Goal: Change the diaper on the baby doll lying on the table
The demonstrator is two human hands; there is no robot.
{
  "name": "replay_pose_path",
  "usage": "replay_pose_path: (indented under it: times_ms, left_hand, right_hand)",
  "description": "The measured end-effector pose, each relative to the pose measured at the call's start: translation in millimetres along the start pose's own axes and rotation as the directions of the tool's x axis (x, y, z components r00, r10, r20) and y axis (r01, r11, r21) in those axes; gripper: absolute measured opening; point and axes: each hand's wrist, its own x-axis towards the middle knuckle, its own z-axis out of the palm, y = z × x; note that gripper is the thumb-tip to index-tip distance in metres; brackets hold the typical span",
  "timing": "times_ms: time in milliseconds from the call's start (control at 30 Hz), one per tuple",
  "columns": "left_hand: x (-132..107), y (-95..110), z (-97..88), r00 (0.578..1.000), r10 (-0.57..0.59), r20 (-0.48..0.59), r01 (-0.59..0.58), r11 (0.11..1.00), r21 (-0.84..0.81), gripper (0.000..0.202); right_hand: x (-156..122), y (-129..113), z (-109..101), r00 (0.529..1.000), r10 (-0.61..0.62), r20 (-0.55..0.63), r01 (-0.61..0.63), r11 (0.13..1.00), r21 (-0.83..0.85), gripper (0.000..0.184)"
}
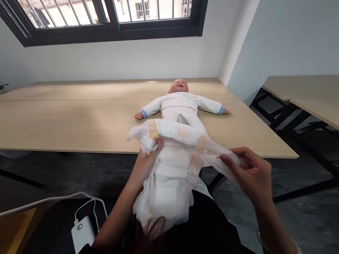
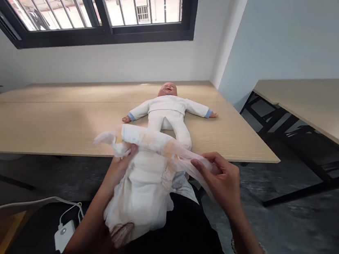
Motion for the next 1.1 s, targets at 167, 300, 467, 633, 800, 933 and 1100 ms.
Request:
replay_pose_path:
  times_ms: [167, 300, 467, 633, 800, 933, 1100]
  left_hand:
    - [9, 9, -3.0, 0.998, -0.061, 0.0, 0.061, 0.994, -0.087, 0.059]
    - [4, 10, -6.6, 0.994, -0.095, -0.055, 0.086, 0.986, -0.141, 0.054]
    - [0, 15, -5.7, 0.97, -0.241, 0.005, 0.24, 0.964, -0.11, 0.051]
    - [-1, 16, -7.5, 0.961, -0.274, -0.033, 0.271, 0.959, -0.084, 0.043]
    - [-8, 14, -17.7, 0.958, -0.283, -0.047, 0.279, 0.957, -0.078, 0.054]
    - [-12, 11, -21.8, 0.959, -0.282, -0.013, 0.279, 0.955, -0.103, 0.056]
    - [-16, 12, -19.9, 0.96, -0.281, -0.012, 0.278, 0.954, -0.113, 0.06]
  right_hand:
    - [15, 3, -20, 0.899, 0.223, 0.376, -0.26, 0.964, 0.05, 0.031]
    - [19, 8, -24, 0.823, 0.313, 0.475, -0.425, 0.893, 0.149, 0.035]
    - [16, 10, -17, 0.837, 0.292, 0.462, -0.473, 0.81, 0.347, 0.033]
    - [12, 0, -12, 0.803, 0.365, 0.471, -0.579, 0.665, 0.472, 0.034]
    - [12, 5, -11, 0.805, 0.425, 0.414, -0.593, 0.585, 0.553, 0.036]
    - [12, 14, -8, 0.801, 0.418, 0.429, -0.599, 0.565, 0.567, 0.037]
    - [13, 16, -2, 0.845, 0.374, 0.382, -0.535, 0.58, 0.615, 0.032]
